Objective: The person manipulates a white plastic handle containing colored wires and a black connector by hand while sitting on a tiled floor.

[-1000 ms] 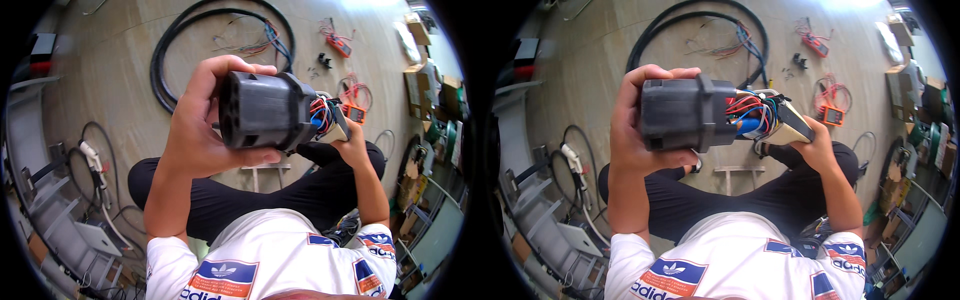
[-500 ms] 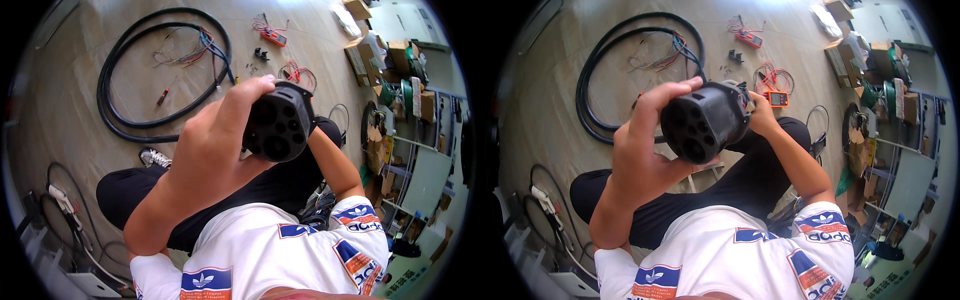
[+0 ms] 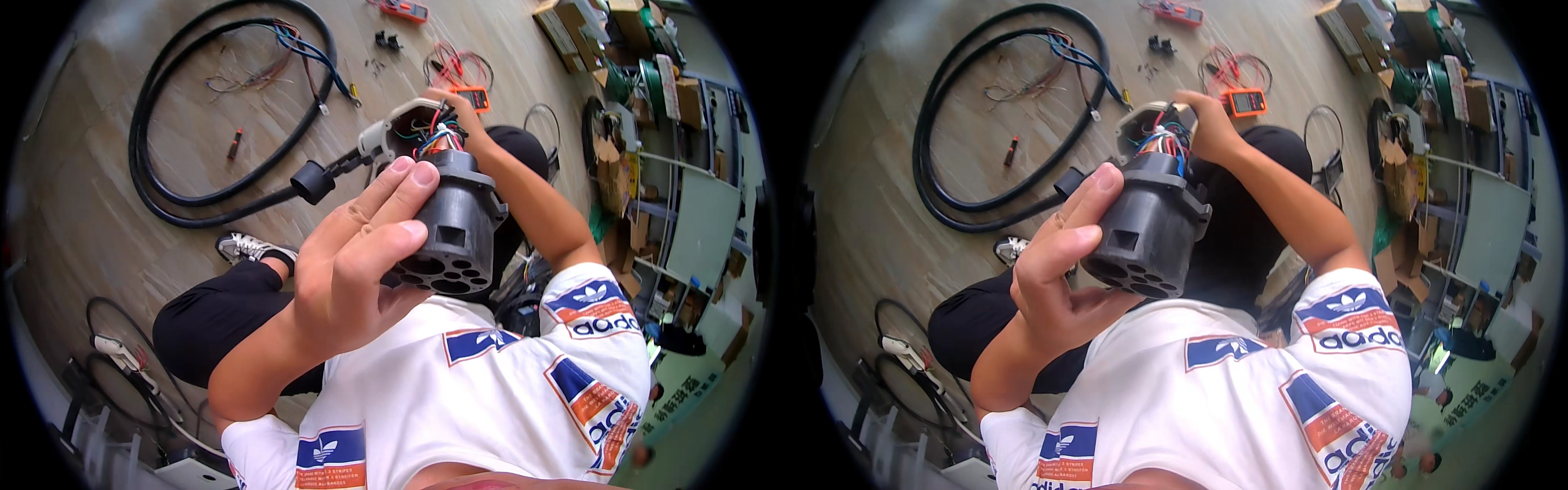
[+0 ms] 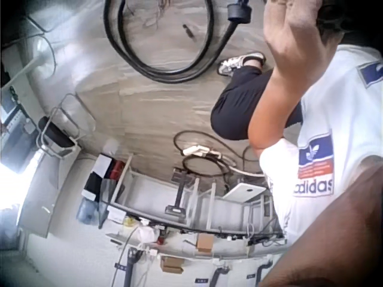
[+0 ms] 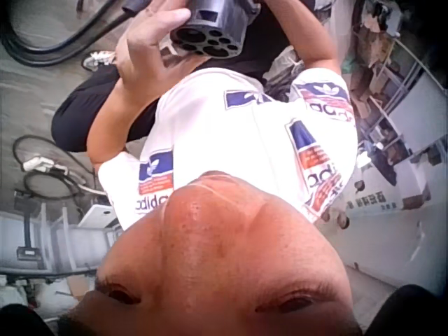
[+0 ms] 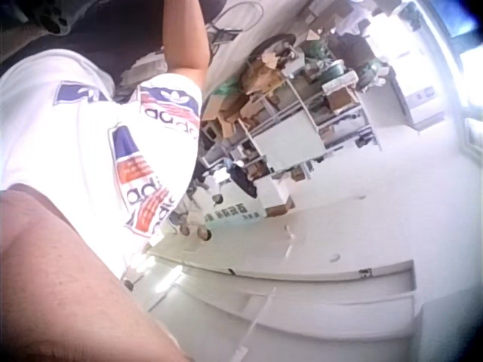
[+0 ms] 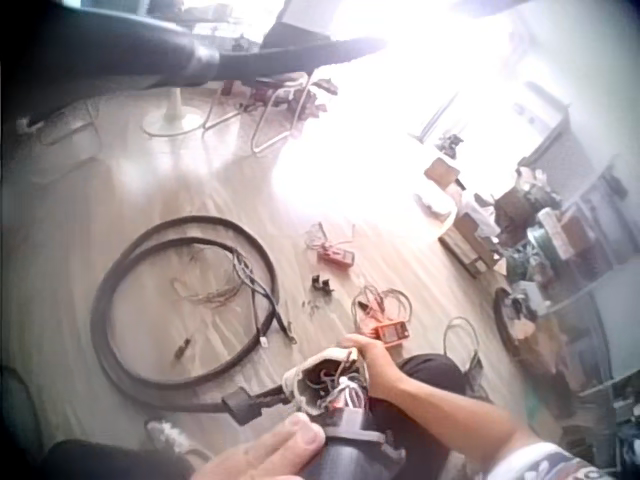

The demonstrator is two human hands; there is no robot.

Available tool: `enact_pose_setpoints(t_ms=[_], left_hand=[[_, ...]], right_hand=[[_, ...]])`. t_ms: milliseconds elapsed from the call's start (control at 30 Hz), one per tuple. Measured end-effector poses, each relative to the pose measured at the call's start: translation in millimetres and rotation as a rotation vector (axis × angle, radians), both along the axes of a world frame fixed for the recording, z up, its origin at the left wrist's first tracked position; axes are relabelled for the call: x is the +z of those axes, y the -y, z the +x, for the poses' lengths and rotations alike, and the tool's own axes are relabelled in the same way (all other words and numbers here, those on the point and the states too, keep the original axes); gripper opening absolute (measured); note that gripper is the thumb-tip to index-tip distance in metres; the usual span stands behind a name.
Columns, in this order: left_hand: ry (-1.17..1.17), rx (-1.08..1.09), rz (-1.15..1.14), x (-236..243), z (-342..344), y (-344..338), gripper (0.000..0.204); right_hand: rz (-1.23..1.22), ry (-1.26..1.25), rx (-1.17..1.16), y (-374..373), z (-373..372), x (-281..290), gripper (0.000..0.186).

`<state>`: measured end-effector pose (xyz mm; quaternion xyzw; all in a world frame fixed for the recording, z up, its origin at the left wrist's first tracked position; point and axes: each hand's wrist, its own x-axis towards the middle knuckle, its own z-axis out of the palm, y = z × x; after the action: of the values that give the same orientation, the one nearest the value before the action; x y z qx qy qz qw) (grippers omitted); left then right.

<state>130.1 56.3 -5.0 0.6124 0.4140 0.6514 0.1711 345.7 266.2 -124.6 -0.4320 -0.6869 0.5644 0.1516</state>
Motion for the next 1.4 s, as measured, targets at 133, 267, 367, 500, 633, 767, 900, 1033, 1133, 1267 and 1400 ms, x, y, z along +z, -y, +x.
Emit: enact_pose_setpoints(t_ms=[133, 267, 367, 500, 633, 767, 900, 1033, 1133, 1267, 1400], left_hand=[[-0.03, -0.04, 0.013, -5, 13, 0, 0.054], [-0.055, -0.048, 0.052, -11, 22, 1, 0.043], [-0.085, -0.071, 0.112, -25, 34, 2, 0.033], [-0.08, -0.088, 0.136, -31, 43, 7, 0.033], [-0.023, -0.209, 0.096, -38, 46, 5, 0.057], [0.017, -0.2, 0.096, -37, 50, -6, 0.044], [-0.037, -0.283, 0.071, -39, 37, -18, 0.074], [0.216, -0.145, -0.029, -36, 2, -40, 0.089], [0.413, 0.039, -0.251, -33, -47, -42, 0.094], [0.708, 0.025, -0.311, -44, -100, -37, 0.087], [0.766, 0.026, -0.263, -51, -118, -29, 0.085]], right_hand=[[0.176, 0.058, 0.098, -5, 4, -3, 0.009], [0.184, 0.065, 0.089, -5, 4, 1, 0.012], [0.333, 0.047, 0.173, -11, 9, 1, 0.015], [0.445, 0.019, 0.233, -15, 12, -7, 0.028], [0.123, -0.018, 0.061, -6, 6, 1, 0.018], [0.397, 0.09, 0.228, -14, 8, 10, 0.023], [0.519, 0.095, 0.232, -21, 22, -5, 0.034], [0.458, 0.216, 0.103, -15, 11, -8, 0.031], [0.383, 0.215, 0.102, -1, -11, 9, 0.033], [0.344, 0.223, 0.17, 15, -44, 39, 0.036], [0.267, 0.181, 0.221, 24, -56, 46, 0.035]])
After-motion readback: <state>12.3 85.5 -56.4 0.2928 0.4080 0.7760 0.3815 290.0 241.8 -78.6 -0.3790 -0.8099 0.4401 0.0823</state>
